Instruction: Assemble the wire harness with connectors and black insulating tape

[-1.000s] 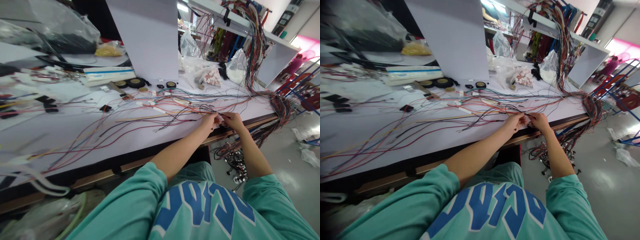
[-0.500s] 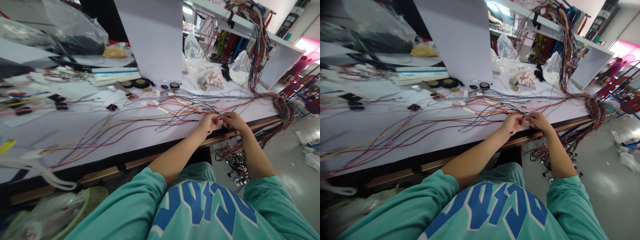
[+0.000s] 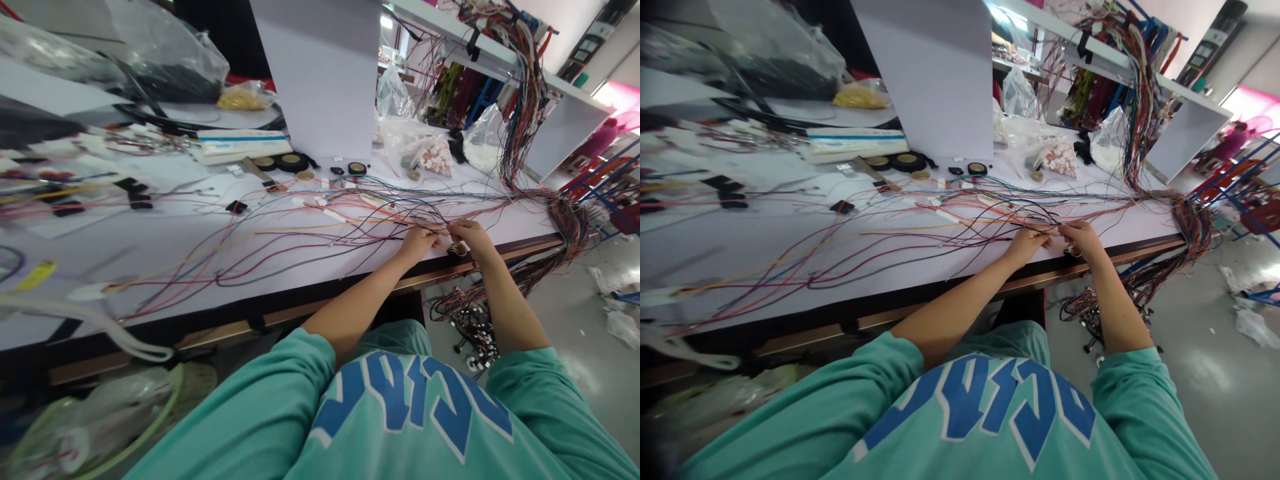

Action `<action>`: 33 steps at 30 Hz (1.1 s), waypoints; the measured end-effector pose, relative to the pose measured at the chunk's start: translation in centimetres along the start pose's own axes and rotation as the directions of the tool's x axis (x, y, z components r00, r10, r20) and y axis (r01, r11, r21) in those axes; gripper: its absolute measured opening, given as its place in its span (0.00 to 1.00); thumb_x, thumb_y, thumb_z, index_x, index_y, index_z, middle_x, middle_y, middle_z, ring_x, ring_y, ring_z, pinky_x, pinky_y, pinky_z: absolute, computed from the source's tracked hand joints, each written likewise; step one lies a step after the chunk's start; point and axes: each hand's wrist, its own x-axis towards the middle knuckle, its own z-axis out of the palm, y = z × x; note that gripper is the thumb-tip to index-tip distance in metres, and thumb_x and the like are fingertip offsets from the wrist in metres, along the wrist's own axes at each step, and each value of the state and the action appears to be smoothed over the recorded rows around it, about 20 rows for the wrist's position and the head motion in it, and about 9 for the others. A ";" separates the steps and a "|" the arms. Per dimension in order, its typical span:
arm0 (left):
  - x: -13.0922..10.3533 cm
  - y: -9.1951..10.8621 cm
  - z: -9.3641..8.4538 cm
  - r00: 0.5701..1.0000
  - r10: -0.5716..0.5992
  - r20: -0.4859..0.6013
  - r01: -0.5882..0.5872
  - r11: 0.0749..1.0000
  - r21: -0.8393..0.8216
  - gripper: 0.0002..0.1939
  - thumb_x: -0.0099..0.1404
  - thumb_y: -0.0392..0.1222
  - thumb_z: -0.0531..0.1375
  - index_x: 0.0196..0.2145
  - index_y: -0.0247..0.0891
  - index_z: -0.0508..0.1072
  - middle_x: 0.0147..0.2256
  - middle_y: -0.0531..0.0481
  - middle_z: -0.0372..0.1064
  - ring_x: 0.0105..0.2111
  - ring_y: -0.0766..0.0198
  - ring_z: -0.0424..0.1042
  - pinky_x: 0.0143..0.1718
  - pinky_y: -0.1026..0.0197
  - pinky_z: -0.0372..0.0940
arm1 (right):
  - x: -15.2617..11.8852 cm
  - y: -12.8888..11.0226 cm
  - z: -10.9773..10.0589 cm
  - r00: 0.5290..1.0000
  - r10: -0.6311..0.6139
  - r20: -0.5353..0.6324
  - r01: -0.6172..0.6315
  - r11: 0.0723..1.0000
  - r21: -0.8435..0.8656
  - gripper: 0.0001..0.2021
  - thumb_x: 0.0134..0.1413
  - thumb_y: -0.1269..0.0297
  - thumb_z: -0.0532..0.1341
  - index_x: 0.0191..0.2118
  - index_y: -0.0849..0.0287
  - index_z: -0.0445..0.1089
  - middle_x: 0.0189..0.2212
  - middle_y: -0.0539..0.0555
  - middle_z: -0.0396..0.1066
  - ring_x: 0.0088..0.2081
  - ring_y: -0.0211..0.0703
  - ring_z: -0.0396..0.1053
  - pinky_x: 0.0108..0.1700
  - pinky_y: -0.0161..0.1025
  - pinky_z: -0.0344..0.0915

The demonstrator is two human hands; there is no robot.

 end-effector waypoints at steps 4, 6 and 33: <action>0.4 -0.4 0.2 0.993 -0.031 0.111 0.039 0.997 -0.071 0.12 0.54 0.23 0.54 0.23 0.33 0.75 0.18 0.54 0.67 0.19 0.72 0.65 0.26 0.69 0.63 | -0.1 -0.1 0.7 0.995 -0.009 -0.097 -0.001 0.994 -0.107 0.14 0.36 0.55 0.59 0.15 0.59 0.60 0.12 0.46 0.55 0.18 0.31 0.51 0.22 0.34 0.47; 0.5 -0.7 0.3 0.992 -0.086 0.090 0.100 0.982 -0.163 0.10 0.54 0.24 0.55 0.27 0.32 0.75 0.20 0.53 0.68 0.19 0.72 0.66 0.26 0.69 0.63 | -0.1 0.0 0.9 0.990 -0.053 -0.129 0.031 0.985 -0.172 0.14 0.38 0.54 0.57 0.15 0.59 0.59 0.12 0.45 0.54 0.18 0.31 0.50 0.23 0.34 0.47; 0.1 7.9 -6.7 0.933 -0.244 -0.266 0.095 0.876 -0.472 0.13 0.61 0.32 0.58 0.19 0.32 0.63 0.14 0.56 0.61 0.12 0.77 0.59 0.13 0.74 0.51 | 0.4 2.9 -4.1 0.990 -0.034 0.135 0.056 0.985 -0.162 0.15 0.29 0.51 0.67 0.21 0.60 0.74 0.19 0.51 0.69 0.26 0.38 0.63 0.31 0.36 0.60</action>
